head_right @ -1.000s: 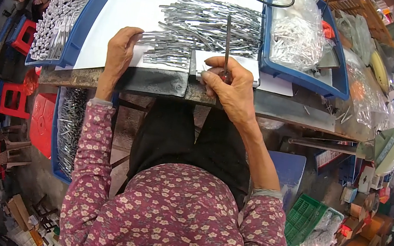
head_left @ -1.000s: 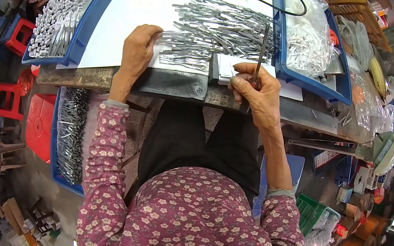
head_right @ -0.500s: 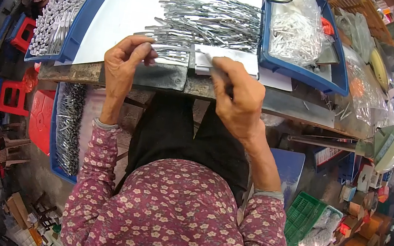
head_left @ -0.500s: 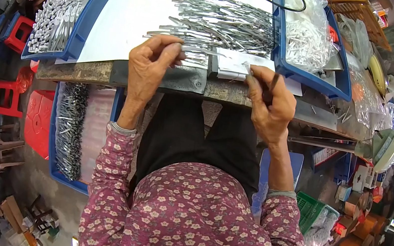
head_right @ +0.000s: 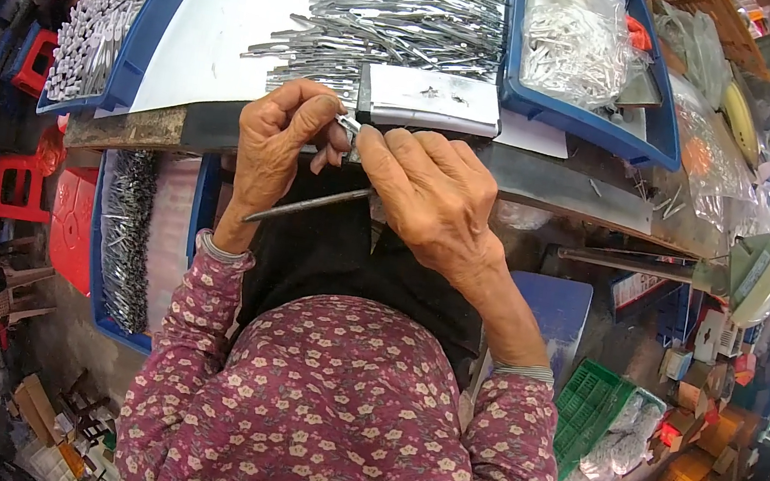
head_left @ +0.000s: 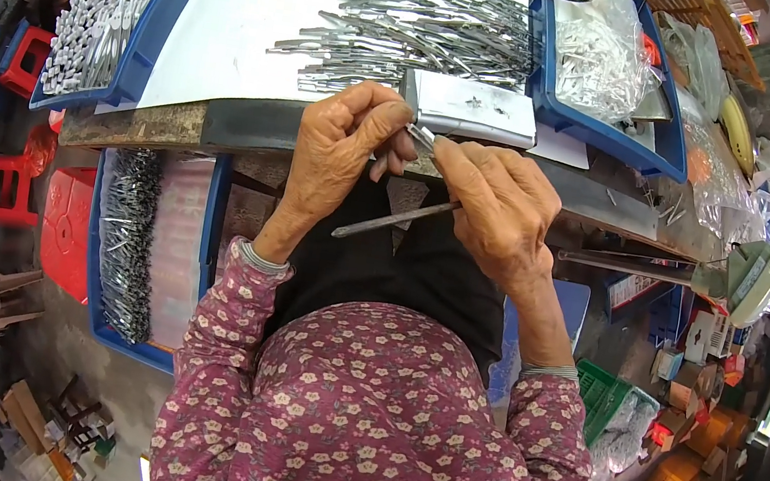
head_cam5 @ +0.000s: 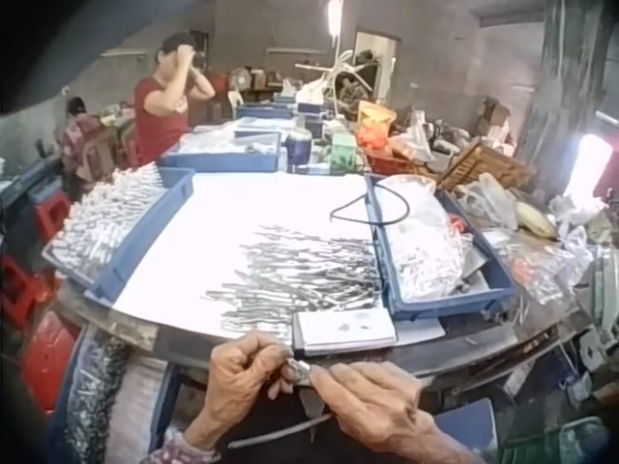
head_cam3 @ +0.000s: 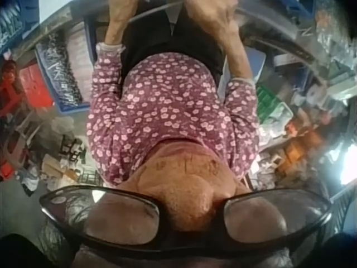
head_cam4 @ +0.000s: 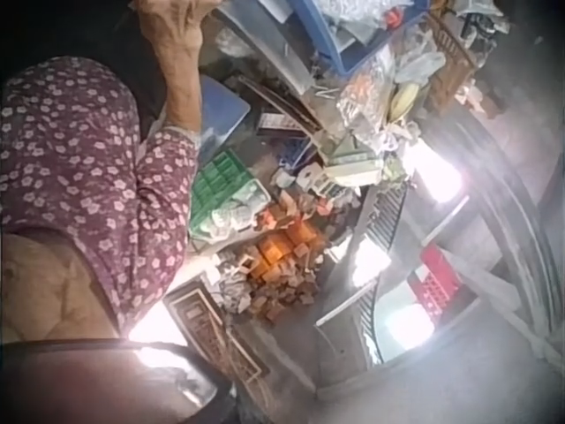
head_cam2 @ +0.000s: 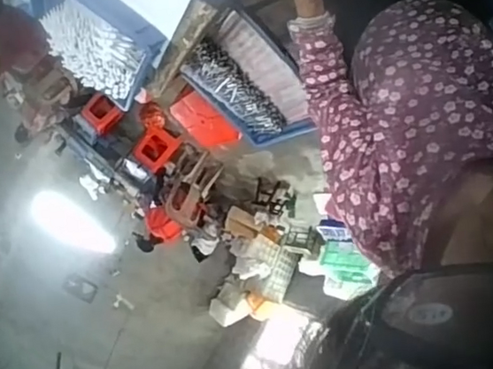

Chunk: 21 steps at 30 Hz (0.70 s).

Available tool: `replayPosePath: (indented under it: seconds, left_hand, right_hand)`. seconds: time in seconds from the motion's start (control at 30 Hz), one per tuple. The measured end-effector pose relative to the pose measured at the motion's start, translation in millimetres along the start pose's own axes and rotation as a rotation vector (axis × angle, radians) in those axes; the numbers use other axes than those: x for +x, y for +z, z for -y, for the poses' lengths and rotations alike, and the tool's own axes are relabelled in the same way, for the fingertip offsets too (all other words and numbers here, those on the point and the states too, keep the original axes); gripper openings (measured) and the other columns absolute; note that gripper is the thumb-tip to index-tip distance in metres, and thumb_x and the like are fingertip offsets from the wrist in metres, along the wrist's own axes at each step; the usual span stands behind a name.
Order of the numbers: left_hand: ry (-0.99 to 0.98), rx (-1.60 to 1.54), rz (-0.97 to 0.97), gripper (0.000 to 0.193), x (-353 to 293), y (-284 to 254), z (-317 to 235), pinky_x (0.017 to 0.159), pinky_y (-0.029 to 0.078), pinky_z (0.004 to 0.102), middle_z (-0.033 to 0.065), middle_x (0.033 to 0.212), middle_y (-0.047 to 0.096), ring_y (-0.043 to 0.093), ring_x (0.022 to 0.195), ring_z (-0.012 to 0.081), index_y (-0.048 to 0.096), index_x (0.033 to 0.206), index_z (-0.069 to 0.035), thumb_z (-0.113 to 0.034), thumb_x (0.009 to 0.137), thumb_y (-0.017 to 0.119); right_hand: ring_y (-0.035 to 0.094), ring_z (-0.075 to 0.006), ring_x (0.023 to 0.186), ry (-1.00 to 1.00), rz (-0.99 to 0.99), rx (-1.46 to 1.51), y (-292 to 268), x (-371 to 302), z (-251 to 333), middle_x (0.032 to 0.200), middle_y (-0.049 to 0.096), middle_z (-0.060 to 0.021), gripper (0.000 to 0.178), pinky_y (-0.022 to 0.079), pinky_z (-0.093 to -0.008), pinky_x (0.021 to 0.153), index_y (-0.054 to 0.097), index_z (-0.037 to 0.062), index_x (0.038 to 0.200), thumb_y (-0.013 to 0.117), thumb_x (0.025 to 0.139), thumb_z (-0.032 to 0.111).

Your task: The worker is assembling and inspecting small metal hardware components at a workshop workbench using a small metal tool.

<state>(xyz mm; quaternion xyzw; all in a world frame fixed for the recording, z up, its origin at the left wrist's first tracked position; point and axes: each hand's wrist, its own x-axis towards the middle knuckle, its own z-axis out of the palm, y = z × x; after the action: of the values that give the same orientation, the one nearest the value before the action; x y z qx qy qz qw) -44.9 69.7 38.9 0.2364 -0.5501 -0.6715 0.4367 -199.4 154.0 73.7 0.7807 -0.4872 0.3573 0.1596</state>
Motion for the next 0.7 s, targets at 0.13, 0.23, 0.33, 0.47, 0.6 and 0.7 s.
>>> replayPosePath:
  seconds: [0.13,0.23,0.33,0.47,0.6,0.7]
  left_hand:
    - [0.001,-0.02,0.009,0.019,-1,3,1,0.04,0.039,0.0165,0.0066,0.065,0.06,0.057,0.053,0.0093,0.057,0.089,0.001,-0.017,0.09,0.054]
    - [0.001,-0.047,0.024,0.019,-1,5,4,0.041,0.04,0.0149,0.0049,0.065,0.06,0.057,0.053,0.0074,0.058,0.088,0.0,-0.018,0.09,0.054]
    - [-0.007,-0.049,0.03,0.019,-2,6,6,0.041,0.04,0.0148,0.0045,0.065,0.06,0.057,0.053,0.0069,0.058,0.087,0.0,-0.018,0.089,0.055]
    - [0.002,-0.041,0.015,0.019,-1,7,10,0.04,0.04,0.0143,0.0043,0.064,0.06,0.057,0.052,0.0063,0.058,0.087,0.0,-0.018,0.089,0.055]
    - [-0.022,-0.054,-0.002,0.019,-1,10,13,0.04,0.039,0.014,0.004,0.063,0.06,0.056,0.051,0.0061,0.058,0.087,-0.001,-0.019,0.09,0.054]
    - [-0.002,-0.105,-0.014,0.019,2,8,22,0.038,0.039,0.0155,0.0062,0.063,0.059,0.056,0.05,0.009,0.056,0.088,0.001,-0.018,0.089,0.055]
  right_hand:
    - [0.062,-0.0211,0.069,0.012,0.029,-0.01,0,-2,1,0.077,0.063,-0.0069,0.034,0.047,-0.0288,0.061,0.063,0.0029,0.093,0.064,0.061,-0.005]
    - [0.061,-0.0208,0.068,0.015,0.029,-0.006,2,-4,0,0.077,0.063,-0.0068,0.034,0.047,-0.0289,0.06,0.062,0.0028,0.093,0.064,0.061,-0.005]
    - [0.061,-0.0208,0.068,0.017,0.03,0.0,4,-6,-1,0.077,0.063,-0.0072,0.033,0.047,-0.0288,0.06,0.062,0.0024,0.093,0.064,0.061,-0.005]
    - [0.061,-0.0211,0.067,0.002,0.056,0.001,3,-6,-2,0.077,0.062,-0.0076,0.034,0.048,-0.0289,0.06,0.062,0.0013,0.094,0.064,0.061,-0.005]
    - [0.06,-0.0214,0.067,0.008,0.102,0.029,-1,-7,-6,0.076,0.061,-0.0072,0.033,0.047,-0.0294,0.059,0.062,0.0018,0.094,0.063,0.062,-0.005]
    - [0.059,-0.0215,0.067,0.087,0.184,0.092,-4,-7,-10,0.075,0.06,-0.0061,0.033,0.047,-0.0295,0.059,0.064,0.0036,0.094,0.063,0.063,-0.005]
